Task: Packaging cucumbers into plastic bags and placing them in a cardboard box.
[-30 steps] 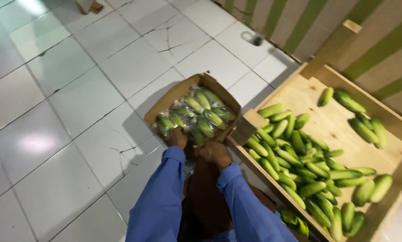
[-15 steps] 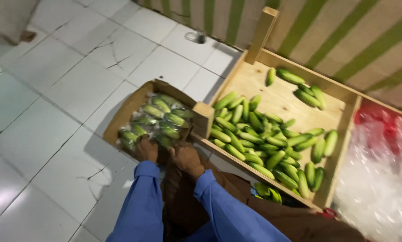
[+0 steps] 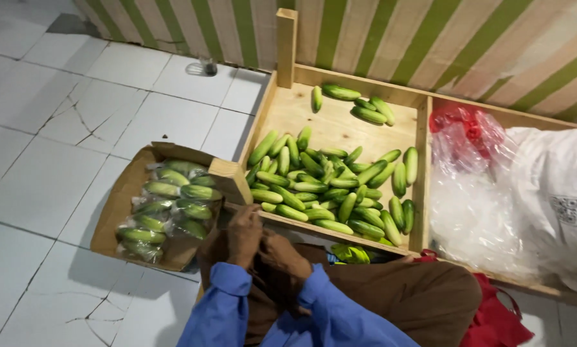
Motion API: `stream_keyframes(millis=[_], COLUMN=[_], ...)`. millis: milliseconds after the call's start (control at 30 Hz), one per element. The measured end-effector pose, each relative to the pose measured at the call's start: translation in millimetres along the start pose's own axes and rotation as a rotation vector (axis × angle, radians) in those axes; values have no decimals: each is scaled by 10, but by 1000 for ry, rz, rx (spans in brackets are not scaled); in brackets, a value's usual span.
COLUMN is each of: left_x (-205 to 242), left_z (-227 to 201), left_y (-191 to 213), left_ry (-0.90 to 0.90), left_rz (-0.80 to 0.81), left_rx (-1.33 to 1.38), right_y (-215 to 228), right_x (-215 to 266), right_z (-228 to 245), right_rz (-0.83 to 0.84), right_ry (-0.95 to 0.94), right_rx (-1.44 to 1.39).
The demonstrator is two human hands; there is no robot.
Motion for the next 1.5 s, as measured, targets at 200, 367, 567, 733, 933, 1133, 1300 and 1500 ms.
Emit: stream_keyframes(millis=[200, 367, 567, 733, 933, 1133, 1300, 1500], left_x=[222, 262, 370, 420, 444, 492, 528, 507], left_z=[-304, -332, -68, 216, 257, -112, -105, -79], left_y=[-1160, -2101, -2759, -2984, -3046, -2771, -2824, -2900], left_ry=[-50, -32, 186, 122, 62, -87, -239, -214], left_rz=[256, 434, 627, 586, 579, 558, 479, 477], left_rx=[221, 296, 201, 92, 30, -77, -145, -286], right_y=[787, 1601, 1811, 1623, 1511, 1403, 1443, 1403], right_x=[714, 1070, 946, 1080, 1110, 1141, 1088, 1040], right_z=[-906, -1775, -1971, -2170, -2405, -2557, -2499, -2559], right_rz=[-28, -406, -212, -95, -161, -161, -159, -132], right_ry=[-285, -452, -512, -562, -577, -611, -621, -634], right_rx=[13, 213, 275, 247, 106, 3, 60, 84])
Point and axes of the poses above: each hand's wrist, its own x-axis away from the middle knuckle, its own y-axis out of the back of the hand, z = x × y, the point moved 7 cm from there along -x, towards the middle knuckle, and after that the axes turned 8 degrees about x, right-handed, at the moved point
